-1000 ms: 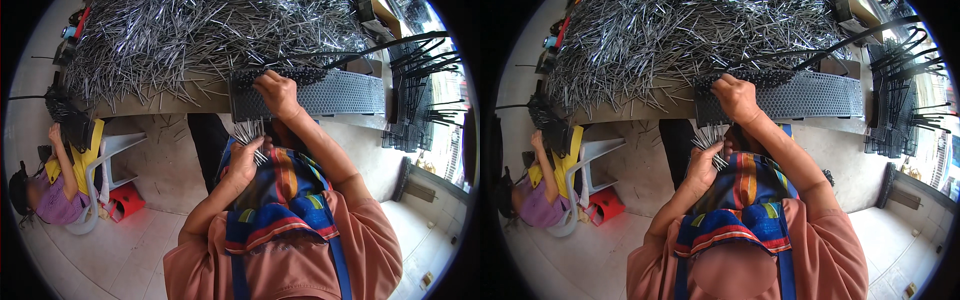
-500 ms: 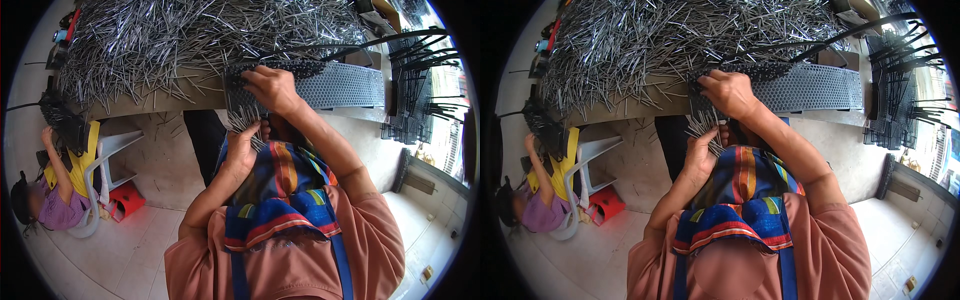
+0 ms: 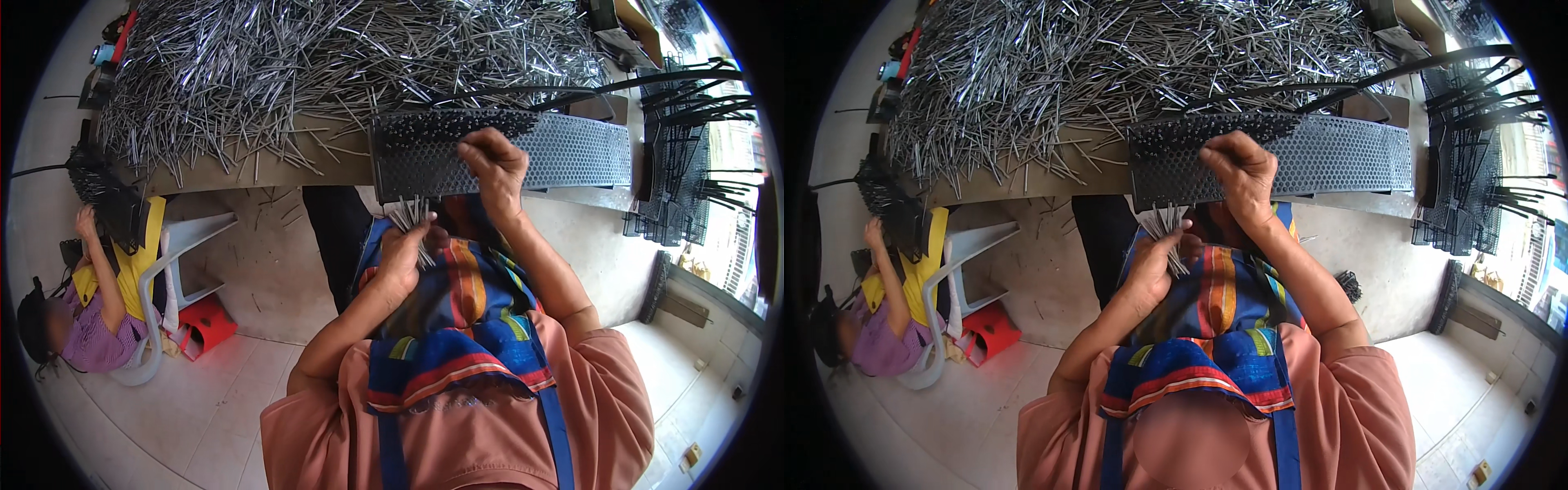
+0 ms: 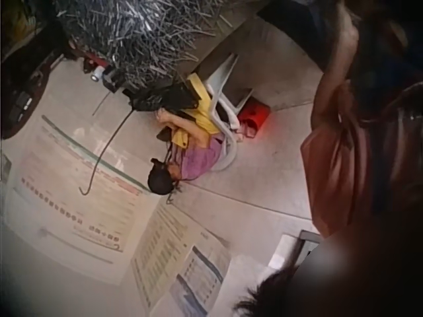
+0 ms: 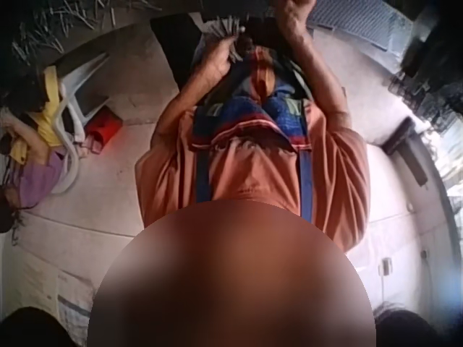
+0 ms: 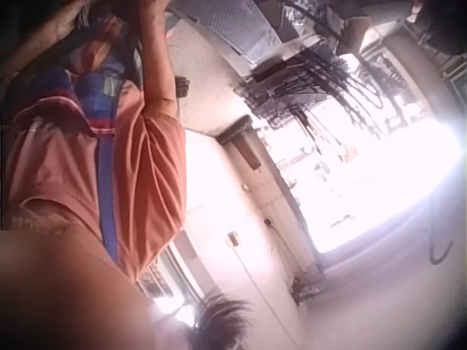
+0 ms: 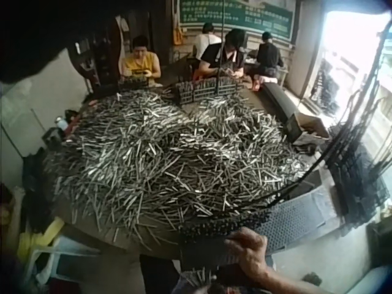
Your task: Assembling thin metal wires into a perforated metal plate at a workbench.
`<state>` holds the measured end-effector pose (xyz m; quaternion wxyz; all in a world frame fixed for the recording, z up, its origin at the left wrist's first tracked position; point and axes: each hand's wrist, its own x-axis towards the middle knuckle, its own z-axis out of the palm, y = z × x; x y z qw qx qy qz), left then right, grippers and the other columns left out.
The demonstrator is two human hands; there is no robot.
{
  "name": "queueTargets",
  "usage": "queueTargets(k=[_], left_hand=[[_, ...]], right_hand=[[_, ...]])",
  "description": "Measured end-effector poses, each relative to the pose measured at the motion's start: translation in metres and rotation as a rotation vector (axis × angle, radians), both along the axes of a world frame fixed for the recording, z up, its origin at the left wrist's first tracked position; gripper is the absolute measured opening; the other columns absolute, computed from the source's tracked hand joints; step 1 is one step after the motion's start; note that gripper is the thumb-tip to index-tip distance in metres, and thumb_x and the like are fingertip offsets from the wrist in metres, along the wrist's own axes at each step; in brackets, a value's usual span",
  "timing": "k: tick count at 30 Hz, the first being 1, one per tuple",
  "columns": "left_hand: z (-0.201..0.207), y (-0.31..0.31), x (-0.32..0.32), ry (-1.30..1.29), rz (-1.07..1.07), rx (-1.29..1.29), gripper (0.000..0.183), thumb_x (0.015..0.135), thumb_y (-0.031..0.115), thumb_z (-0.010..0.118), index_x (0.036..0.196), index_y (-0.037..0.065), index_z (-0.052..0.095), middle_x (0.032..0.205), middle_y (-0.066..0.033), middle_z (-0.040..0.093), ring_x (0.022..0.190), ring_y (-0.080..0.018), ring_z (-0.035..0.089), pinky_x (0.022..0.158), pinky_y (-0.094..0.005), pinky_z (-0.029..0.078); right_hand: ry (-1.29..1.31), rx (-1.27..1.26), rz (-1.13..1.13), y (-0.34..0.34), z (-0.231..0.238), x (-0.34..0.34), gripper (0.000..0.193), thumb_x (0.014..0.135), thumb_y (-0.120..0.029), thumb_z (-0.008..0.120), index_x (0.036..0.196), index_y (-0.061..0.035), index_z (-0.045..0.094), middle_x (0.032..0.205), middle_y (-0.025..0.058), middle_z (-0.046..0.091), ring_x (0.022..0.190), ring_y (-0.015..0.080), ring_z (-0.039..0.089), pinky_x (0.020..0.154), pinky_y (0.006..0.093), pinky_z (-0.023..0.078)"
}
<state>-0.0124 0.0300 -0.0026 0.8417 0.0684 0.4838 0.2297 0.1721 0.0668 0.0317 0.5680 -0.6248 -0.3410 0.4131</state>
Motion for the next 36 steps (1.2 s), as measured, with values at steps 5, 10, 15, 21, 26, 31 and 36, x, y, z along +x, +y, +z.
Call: queueTargets(k=[5,10,15,21,26,31,36], left_hand=[[0.012,-0.007,0.004,-0.037,-0.028,0.119,0.017,0.090,0.003,0.057,0.105,0.001,0.065,0.088,-0.0135,0.071,0.075,-0.0225,0.071,0.066,-0.0330,0.058],[0.006,-0.004,0.007,0.041,0.061,0.164,0.017,0.090,0.004,0.062,0.106,0.001,0.066,0.089,-0.0121,0.072,0.075,-0.0222,0.071,0.064,-0.0321,0.057],[0.019,0.009,0.012,0.027,0.067,0.149,0.014,0.090,0.003,0.065,0.103,0.002,0.066,0.087,-0.0129,0.072,0.069,-0.0206,0.069,0.060,-0.0310,0.056],[0.016,0.013,0.016,0.000,0.120,0.151,0.011,0.092,0.005,0.063,0.102,0.001,0.066,0.087,-0.0132,0.072,0.069,-0.0206,0.069,0.059,-0.0315,0.055],[0.015,0.014,0.017,-0.048,0.167,0.118,0.014,0.092,0.003,0.063,0.105,0.000,0.065,0.089,-0.0135,0.072,0.070,-0.0209,0.070,0.061,-0.0314,0.056],[0.024,0.015,0.020,-0.083,0.208,0.112,0.018,0.092,0.001,0.062,0.109,0.001,0.065,0.091,-0.0134,0.072,0.073,-0.0219,0.071,0.063,-0.0321,0.057],[0.020,0.013,0.023,-0.071,0.239,0.070,0.016,0.093,0.004,0.062,0.108,0.002,0.065,0.090,-0.0123,0.072,0.074,-0.0227,0.071,0.063,-0.0326,0.058]], right_hand=[[-0.388,0.346,-0.015,0.024,-0.008,0.000,0.012,0.077,0.009,0.072,0.087,0.0017,0.070,0.082,0.0032,0.065,0.067,0.0071,0.056,0.059,0.0209,0.044],[-0.577,0.362,0.039,0.028,-0.002,-0.003,0.015,0.073,0.008,0.075,0.086,0.0019,0.071,0.083,0.0083,0.067,0.073,0.0128,0.064,0.064,0.0244,0.049],[-0.658,0.358,0.115,0.029,-0.005,-0.009,0.014,0.074,0.006,0.075,0.087,0.0017,0.071,0.083,0.0099,0.068,0.072,0.0169,0.066,0.063,0.0265,0.051],[-0.702,0.255,0.137,0.029,-0.010,-0.018,0.015,0.076,0.003,0.075,0.090,0.0007,0.071,0.087,0.0110,0.068,0.073,0.0205,0.069,0.064,0.0295,0.053],[-0.930,0.333,0.208,0.024,-0.014,-0.015,0.014,0.077,-0.002,0.075,0.090,-0.0011,0.071,0.086,0.0120,0.067,0.070,0.0223,0.068,0.063,0.0298,0.052],[-0.476,-0.144,0.321,0.002,0.001,-0.008,0.010,0.078,-0.005,0.074,0.086,0.0003,0.071,0.072,0.0062,0.065,0.066,0.0158,0.064,0.060,0.0283,0.050],[0.272,-0.387,0.174,-0.010,0.003,-0.007,0.007,0.084,-0.007,0.072,0.084,-0.0004,0.070,0.065,-0.0007,0.061,0.057,0.0042,0.051,0.051,0.0214,0.039]])
